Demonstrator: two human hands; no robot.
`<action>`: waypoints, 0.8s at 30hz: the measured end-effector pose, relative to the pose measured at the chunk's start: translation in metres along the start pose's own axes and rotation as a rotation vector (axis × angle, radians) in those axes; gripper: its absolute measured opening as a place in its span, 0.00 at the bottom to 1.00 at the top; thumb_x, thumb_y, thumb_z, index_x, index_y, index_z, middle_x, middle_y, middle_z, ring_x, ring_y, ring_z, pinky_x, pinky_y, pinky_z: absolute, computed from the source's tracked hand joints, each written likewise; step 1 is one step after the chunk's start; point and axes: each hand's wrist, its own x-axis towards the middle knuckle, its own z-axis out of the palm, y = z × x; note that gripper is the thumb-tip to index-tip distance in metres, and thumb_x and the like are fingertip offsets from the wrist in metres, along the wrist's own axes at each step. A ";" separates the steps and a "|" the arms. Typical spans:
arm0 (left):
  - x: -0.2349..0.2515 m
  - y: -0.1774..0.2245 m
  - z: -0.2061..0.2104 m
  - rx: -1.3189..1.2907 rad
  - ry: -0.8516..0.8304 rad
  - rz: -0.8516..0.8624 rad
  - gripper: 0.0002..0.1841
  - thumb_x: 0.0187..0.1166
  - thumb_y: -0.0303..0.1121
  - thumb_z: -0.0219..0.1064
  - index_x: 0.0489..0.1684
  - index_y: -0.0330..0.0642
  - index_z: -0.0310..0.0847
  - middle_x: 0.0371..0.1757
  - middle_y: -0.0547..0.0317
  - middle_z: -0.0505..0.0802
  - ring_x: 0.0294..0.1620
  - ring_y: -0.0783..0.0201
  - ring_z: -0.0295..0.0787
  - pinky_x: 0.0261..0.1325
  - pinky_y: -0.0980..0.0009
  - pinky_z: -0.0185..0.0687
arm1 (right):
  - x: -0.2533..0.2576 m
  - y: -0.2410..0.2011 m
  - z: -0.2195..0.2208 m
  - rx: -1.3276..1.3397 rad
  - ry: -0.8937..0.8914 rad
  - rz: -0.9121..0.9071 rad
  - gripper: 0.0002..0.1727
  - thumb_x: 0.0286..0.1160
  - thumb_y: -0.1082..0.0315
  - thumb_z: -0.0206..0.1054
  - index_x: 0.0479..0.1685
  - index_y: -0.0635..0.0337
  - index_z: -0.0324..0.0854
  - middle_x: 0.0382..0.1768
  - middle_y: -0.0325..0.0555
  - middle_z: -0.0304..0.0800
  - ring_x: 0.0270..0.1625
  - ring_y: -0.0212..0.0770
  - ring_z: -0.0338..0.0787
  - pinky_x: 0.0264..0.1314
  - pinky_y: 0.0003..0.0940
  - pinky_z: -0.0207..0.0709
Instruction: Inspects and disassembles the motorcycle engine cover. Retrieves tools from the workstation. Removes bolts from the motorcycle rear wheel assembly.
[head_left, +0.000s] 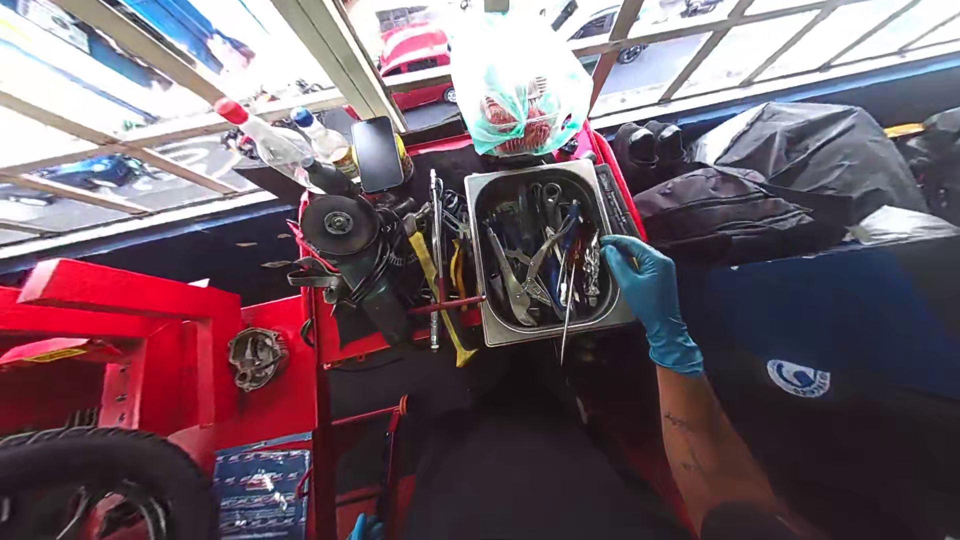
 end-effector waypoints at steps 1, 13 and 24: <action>0.004 0.004 -0.001 -0.031 0.006 -0.042 0.29 0.98 0.42 0.35 0.76 0.24 0.70 0.69 0.33 0.85 0.63 0.52 0.84 0.70 0.59 0.75 | 0.006 0.000 0.002 0.005 -0.015 -0.005 0.15 0.84 0.62 0.61 0.53 0.57 0.92 0.49 0.42 0.97 0.53 0.29 0.93 0.63 0.28 0.84; 0.041 -0.039 0.004 -0.036 -0.026 0.150 0.30 0.97 0.44 0.38 0.71 0.22 0.73 0.62 0.34 0.88 0.56 0.58 0.87 0.64 0.60 0.79 | 0.059 -0.012 0.036 0.057 -0.204 -0.116 0.14 0.82 0.63 0.64 0.53 0.57 0.93 0.49 0.42 0.97 0.53 0.30 0.93 0.62 0.29 0.85; 0.020 -0.072 0.026 -0.097 0.001 0.000 0.30 0.97 0.45 0.38 0.73 0.23 0.71 0.65 0.34 0.87 0.58 0.58 0.87 0.67 0.61 0.78 | 0.011 -0.041 0.128 -0.528 -0.765 -0.269 0.42 0.72 0.47 0.69 0.88 0.54 0.67 0.85 0.59 0.69 0.87 0.62 0.67 0.88 0.63 0.54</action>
